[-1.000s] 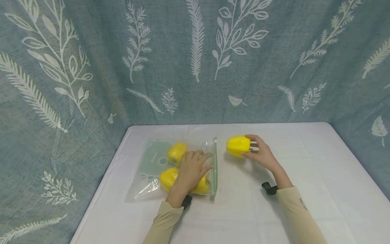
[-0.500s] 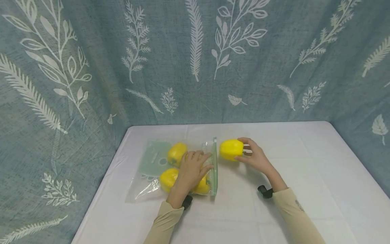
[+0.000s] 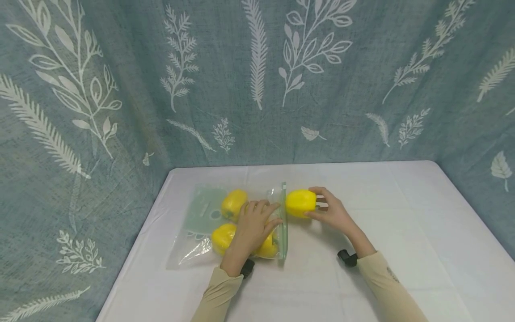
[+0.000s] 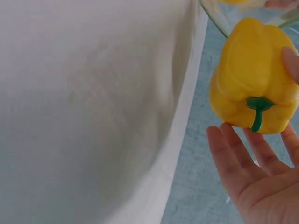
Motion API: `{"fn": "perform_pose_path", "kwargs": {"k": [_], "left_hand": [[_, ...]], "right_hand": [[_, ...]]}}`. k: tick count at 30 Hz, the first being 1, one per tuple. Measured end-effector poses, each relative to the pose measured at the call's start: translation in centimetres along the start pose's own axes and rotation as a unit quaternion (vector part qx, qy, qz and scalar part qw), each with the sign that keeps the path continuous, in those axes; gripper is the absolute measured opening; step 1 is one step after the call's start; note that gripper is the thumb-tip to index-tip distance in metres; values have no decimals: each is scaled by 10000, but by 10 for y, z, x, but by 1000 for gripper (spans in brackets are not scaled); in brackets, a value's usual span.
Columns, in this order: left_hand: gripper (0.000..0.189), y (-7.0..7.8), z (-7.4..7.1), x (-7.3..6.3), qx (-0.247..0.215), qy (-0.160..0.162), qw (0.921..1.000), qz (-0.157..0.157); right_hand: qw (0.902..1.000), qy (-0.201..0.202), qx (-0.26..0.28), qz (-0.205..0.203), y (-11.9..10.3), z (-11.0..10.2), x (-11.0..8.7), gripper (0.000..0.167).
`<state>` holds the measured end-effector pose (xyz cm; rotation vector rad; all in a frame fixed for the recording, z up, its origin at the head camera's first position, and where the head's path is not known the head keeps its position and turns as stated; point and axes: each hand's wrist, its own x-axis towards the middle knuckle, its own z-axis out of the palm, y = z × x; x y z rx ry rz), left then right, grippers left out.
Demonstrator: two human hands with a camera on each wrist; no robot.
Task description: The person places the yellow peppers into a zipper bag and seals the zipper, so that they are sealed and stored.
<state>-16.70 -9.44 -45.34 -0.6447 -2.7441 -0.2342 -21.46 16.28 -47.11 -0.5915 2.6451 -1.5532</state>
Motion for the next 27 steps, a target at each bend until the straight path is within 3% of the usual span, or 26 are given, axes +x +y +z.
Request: {"fn": "perform_pose_path", "kwargs": {"k": [18,27], "left_hand": [[48,0,-1,3,-87,-20,10000,-32],[48,0,-1,3,-58,4,10000,-21]], "right_hand": [[9994,-70,-288,189,-5,-2,-1,67],[9996,-128,-147,225,-8,1,-2,68]]}}
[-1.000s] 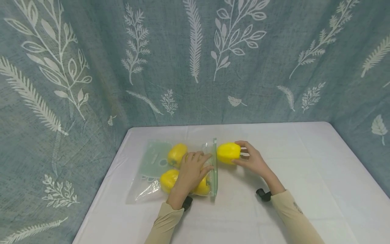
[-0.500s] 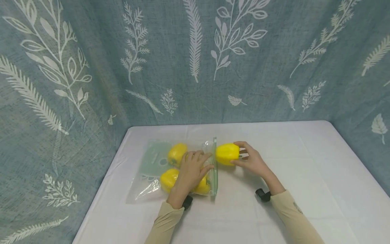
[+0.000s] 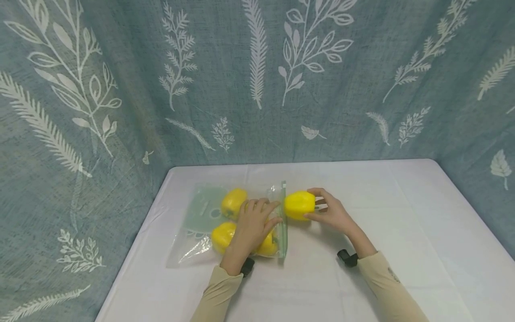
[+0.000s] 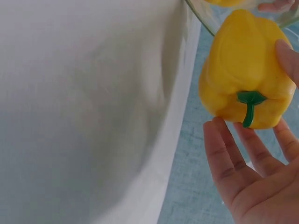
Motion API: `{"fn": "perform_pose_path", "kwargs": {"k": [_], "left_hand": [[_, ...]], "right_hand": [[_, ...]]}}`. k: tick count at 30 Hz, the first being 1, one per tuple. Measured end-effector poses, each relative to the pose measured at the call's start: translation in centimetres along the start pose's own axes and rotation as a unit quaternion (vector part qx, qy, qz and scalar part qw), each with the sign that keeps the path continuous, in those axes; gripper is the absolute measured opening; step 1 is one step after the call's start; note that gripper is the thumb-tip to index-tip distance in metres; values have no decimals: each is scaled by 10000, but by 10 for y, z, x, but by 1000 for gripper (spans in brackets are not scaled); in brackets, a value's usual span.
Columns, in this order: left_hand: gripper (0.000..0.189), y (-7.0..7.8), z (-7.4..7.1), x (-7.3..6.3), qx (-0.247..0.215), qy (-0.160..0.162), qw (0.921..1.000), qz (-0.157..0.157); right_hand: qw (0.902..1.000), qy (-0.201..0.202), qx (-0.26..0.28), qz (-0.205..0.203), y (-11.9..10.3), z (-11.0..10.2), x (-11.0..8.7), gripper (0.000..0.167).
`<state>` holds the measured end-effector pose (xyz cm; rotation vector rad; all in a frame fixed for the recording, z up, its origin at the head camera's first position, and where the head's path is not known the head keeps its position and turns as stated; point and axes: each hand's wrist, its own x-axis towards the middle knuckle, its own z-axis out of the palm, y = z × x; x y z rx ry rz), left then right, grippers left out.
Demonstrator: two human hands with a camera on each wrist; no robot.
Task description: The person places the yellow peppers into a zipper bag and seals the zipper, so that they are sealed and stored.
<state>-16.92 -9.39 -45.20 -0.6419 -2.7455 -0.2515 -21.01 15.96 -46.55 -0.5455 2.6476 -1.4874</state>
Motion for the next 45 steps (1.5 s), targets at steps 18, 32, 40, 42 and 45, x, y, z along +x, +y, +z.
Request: {"fn": "perform_pose_path", "kwargs": {"k": [18,32,40,42,45], "left_hand": [[51,0,0,-1,127,-22,9999,21],[49,1,2,1,171,28,9997,149],[50,1,2,0,115,-22,9999,116],[50,1,2,0,115,-56,9999,95],[50,1,2,0,88,-85,9999,70]], "right_hand": [[9992,80,364,-153,-3,31,-1,66],[9999,132,70,83,-11,42,3,67],[9994,187,-228,179,-16,45,4,65],[9993,194,-236,209,-16,45,4,65],[9996,176,-159,180,-16,46,4,65]]}}
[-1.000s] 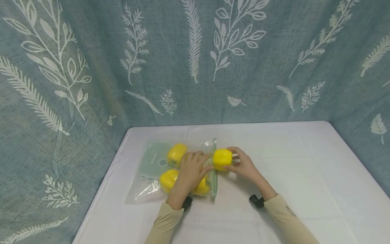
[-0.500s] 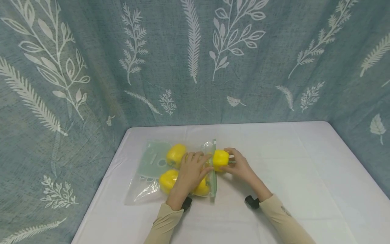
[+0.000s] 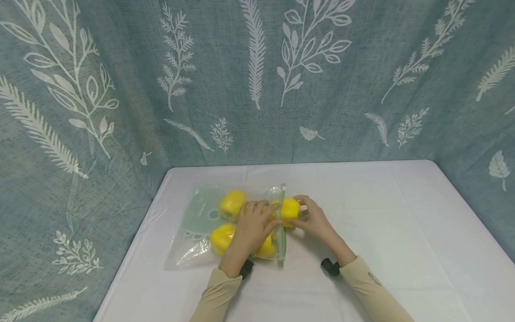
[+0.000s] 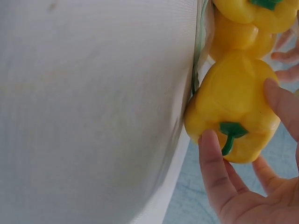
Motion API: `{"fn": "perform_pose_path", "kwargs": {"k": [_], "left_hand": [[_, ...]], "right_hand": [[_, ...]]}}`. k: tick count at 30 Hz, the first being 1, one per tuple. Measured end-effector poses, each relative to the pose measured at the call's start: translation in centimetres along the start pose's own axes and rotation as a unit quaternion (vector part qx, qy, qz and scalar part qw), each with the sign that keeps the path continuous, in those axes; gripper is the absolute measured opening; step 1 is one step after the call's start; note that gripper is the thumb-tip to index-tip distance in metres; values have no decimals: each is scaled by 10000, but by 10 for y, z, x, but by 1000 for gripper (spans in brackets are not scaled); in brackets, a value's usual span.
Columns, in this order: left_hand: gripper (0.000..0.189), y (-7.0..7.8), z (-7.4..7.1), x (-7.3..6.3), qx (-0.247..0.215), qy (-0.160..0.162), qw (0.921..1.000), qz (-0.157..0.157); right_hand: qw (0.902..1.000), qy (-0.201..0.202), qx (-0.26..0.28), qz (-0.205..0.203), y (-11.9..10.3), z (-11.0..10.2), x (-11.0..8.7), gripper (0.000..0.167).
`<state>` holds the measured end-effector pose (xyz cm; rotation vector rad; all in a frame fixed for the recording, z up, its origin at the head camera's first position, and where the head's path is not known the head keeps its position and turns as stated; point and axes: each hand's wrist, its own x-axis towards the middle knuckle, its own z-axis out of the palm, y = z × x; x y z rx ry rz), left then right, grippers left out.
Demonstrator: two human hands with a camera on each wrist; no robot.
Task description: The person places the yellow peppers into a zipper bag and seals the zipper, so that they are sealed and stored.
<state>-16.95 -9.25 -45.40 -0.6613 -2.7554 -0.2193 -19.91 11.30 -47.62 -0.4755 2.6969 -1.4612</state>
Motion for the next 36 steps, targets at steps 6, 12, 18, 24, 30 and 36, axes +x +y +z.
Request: {"fn": "perform_pose_path", "kwargs": {"k": [6,12,18,24,30,36], "left_hand": [[50,0,1,-1,-28,14,10000,-31],[50,0,2,-1,35,107,9999,39],[50,-1,2,-1,17,282,9995,161],[49,-1,3,-2,-42,316,9994,154],[49,-1,4,-3,6,317,9994,137],[49,0,5,-3,-33,312,9994,128]], "right_hand": [[9995,-203,201,-107,0,0,-1,68],[9993,-290,175,-144,-2,1,-2,69],[9997,-142,122,-148,-3,5,-2,69],[9997,23,85,-215,-4,8,-2,68],[9994,-226,200,-152,-2,8,-4,69],[9967,-680,405,-151,0,-1,-7,66]]}}
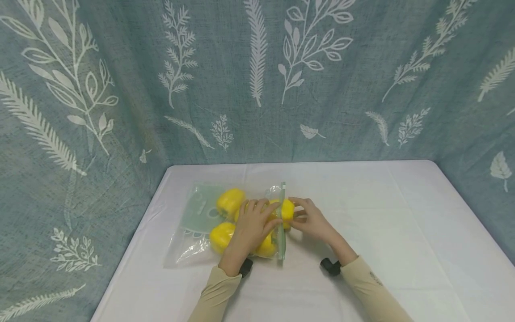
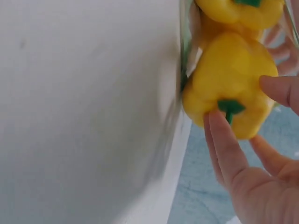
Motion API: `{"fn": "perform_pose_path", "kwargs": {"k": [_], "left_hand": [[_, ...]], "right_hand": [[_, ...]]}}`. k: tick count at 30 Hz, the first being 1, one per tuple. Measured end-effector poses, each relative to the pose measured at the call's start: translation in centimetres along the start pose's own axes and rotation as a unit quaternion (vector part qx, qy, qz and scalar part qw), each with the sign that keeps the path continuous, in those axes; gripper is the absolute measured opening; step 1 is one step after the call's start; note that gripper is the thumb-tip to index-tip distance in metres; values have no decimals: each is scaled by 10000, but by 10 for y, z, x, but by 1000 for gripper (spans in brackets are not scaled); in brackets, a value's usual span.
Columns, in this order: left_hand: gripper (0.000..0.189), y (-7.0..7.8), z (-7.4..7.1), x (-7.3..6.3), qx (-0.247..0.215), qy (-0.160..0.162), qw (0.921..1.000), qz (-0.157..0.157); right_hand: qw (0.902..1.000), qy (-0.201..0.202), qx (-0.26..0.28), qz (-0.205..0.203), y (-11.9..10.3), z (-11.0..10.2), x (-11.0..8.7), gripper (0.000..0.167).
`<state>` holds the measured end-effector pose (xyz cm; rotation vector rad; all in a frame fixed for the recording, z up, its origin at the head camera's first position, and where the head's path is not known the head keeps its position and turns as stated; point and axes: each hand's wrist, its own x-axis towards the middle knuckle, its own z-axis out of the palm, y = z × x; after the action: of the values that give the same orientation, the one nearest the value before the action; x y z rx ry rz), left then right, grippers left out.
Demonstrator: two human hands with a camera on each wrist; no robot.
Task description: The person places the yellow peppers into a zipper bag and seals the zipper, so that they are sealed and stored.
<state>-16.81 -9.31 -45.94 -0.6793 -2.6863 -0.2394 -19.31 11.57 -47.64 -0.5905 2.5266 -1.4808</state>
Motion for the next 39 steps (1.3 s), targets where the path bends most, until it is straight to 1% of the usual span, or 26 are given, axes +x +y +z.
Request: {"fn": "perform_pose_path", "kwargs": {"k": [7,15,18,23,29,30,36,39], "left_hand": [[48,0,0,0,-42,-40,10000,-28],[48,0,1,0,-24,-8,10000,1],[49,0,1,0,-23,-46,10000,-20],[49,0,1,0,-8,-55,10000,-38],[48,0,2,0,23,-102,9999,-80],[49,0,2,0,21,-112,9999,-88],[48,0,1,0,6,-107,9999,-81],[49,0,0,-1,-20,-109,9999,-93]], "right_hand": [[9977,-296,608,67,3,-11,-2,62],[9949,-477,872,149,7,-11,-2,57],[9947,-520,885,59,-1,-13,-5,55],[9938,-618,923,45,-21,-18,-12,53],[9932,-670,951,46,-28,-18,-15,52],[9932,-666,952,43,-26,-17,-15,52],[9933,-584,998,-23,1,-8,-7,53],[9934,-540,1013,-23,4,-5,-5,54]]}}
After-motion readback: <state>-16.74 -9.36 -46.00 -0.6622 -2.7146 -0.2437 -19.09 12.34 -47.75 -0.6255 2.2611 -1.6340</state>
